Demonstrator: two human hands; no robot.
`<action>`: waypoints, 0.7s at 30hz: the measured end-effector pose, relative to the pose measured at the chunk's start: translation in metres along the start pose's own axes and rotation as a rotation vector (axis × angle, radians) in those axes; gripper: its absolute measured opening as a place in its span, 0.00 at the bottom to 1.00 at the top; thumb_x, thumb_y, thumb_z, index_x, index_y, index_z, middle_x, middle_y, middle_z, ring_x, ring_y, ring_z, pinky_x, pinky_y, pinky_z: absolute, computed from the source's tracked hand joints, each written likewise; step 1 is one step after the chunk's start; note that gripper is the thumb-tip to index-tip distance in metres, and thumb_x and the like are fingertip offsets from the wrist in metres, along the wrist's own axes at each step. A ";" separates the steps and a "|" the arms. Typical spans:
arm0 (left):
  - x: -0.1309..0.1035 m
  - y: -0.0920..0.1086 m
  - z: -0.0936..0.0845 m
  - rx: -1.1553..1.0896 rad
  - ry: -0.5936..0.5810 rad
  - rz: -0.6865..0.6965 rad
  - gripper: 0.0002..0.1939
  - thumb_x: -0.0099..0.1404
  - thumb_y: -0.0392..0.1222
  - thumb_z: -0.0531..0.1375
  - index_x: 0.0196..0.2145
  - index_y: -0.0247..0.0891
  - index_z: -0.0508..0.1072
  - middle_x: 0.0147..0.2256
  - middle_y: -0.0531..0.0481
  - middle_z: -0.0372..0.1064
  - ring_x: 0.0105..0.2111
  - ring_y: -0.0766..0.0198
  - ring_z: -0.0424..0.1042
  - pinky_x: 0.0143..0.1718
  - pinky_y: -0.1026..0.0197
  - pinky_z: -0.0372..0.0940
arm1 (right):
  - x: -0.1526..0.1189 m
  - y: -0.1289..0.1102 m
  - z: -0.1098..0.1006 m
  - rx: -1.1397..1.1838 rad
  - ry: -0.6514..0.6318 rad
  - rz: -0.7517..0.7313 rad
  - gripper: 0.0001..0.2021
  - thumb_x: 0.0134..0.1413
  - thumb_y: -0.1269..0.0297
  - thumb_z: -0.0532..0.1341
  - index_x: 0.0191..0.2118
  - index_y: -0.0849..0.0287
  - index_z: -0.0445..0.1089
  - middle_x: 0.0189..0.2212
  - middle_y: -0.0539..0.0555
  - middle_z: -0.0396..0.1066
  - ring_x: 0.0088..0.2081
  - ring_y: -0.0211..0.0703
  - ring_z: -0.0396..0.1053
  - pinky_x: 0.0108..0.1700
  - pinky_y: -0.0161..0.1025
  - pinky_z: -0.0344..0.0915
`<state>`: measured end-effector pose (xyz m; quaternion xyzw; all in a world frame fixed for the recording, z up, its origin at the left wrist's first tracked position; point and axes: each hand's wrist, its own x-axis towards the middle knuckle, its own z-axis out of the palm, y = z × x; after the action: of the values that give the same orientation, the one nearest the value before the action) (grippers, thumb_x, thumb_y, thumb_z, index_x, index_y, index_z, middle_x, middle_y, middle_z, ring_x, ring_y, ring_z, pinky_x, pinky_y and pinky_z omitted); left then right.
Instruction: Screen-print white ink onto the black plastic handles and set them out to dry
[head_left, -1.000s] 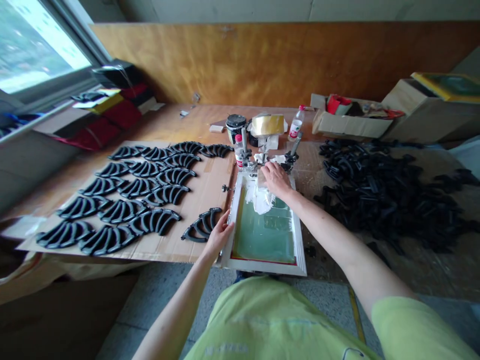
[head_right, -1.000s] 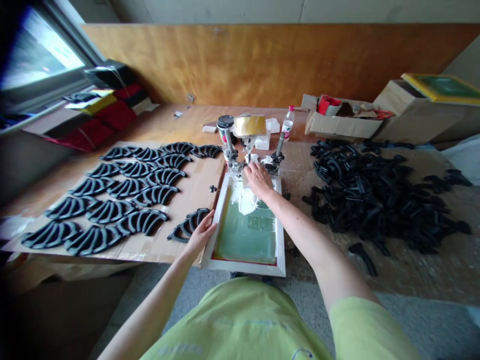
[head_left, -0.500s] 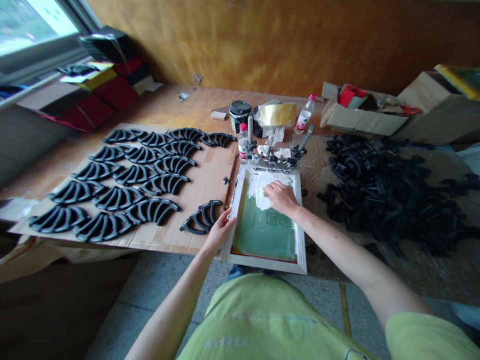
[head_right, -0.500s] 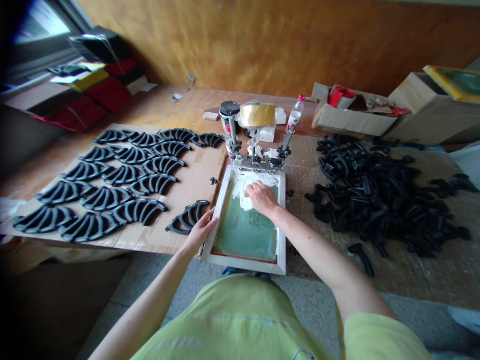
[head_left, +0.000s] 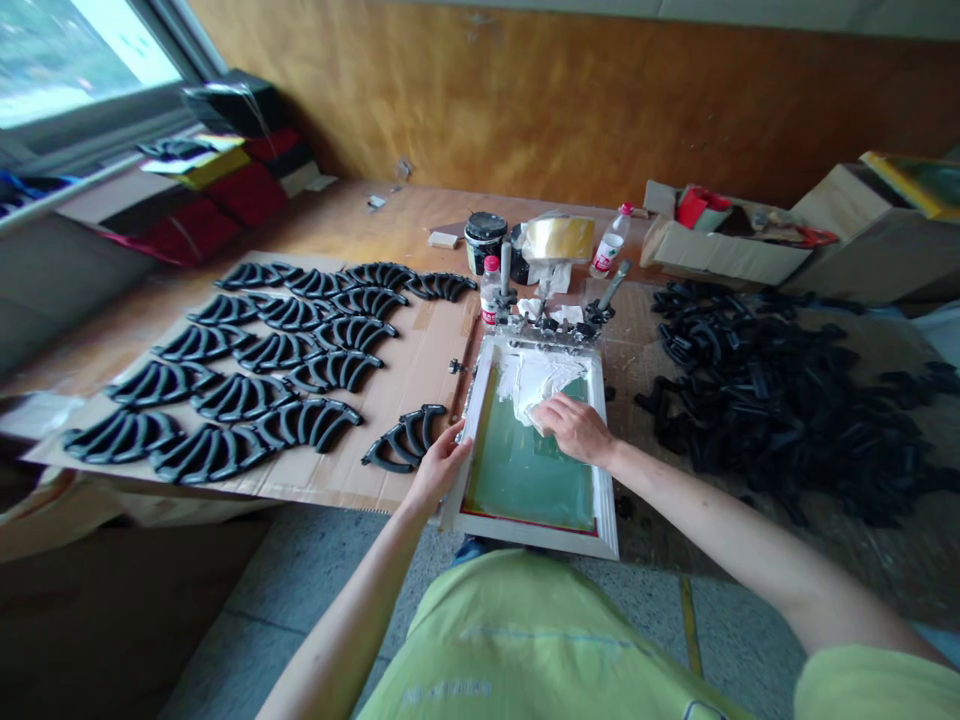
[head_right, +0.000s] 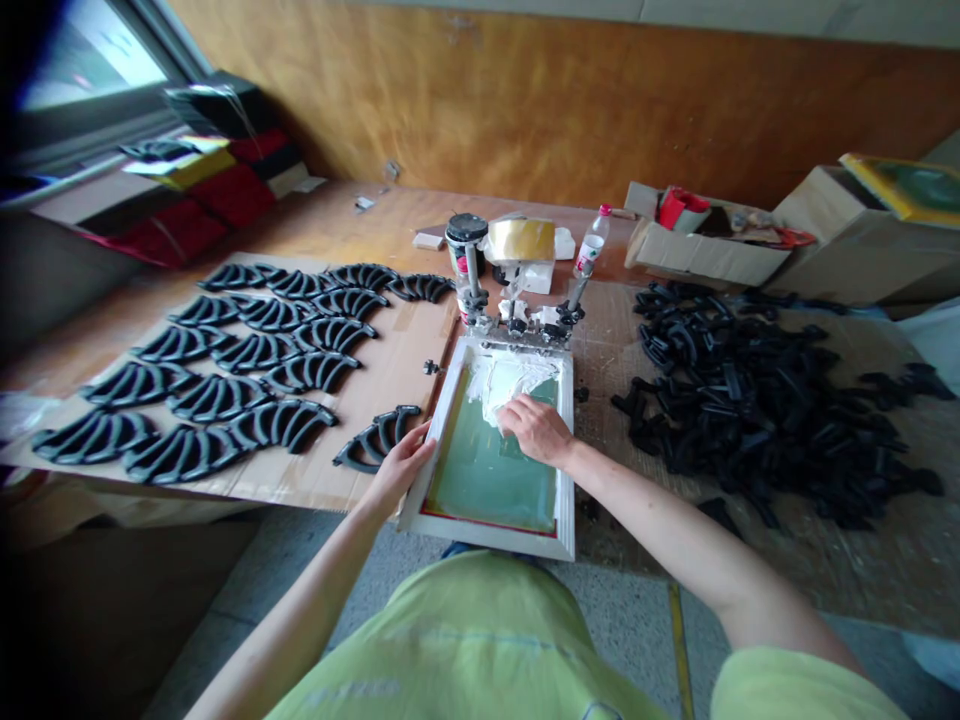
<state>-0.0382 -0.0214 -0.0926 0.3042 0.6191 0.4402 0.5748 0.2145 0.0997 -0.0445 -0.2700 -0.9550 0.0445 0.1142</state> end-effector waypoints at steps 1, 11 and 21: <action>-0.001 0.002 0.001 -0.007 -0.001 -0.004 0.39 0.56 0.58 0.64 0.61 0.39 0.64 0.35 0.48 0.75 0.33 0.61 0.74 0.33 0.63 0.67 | -0.001 0.000 -0.002 0.027 -0.006 -0.005 0.11 0.62 0.73 0.52 0.42 0.61 0.72 0.38 0.57 0.72 0.43 0.47 0.65 0.44 0.39 0.61; -0.031 0.093 0.000 0.032 -0.006 0.100 0.31 0.57 0.59 0.62 0.55 0.40 0.71 0.38 0.48 0.75 0.33 0.61 0.73 0.28 0.66 0.65 | 0.067 0.079 -0.058 0.017 0.246 0.480 0.26 0.58 0.60 0.61 0.62 0.48 0.61 0.42 0.54 0.70 0.40 0.48 0.68 0.44 0.42 0.62; 0.004 0.158 0.043 -0.318 0.045 0.387 0.27 0.62 0.62 0.56 0.51 0.41 0.68 0.41 0.47 0.74 0.39 0.62 0.75 0.30 0.65 0.70 | -0.035 0.063 0.020 0.163 0.186 0.619 0.14 0.58 0.59 0.60 0.49 0.56 0.70 0.39 0.56 0.73 0.43 0.49 0.68 0.45 0.44 0.64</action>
<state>-0.0167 0.0583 0.0490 0.3130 0.4850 0.6404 0.5067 0.2704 0.1349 -0.0798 -0.5401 -0.8065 0.1284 0.2032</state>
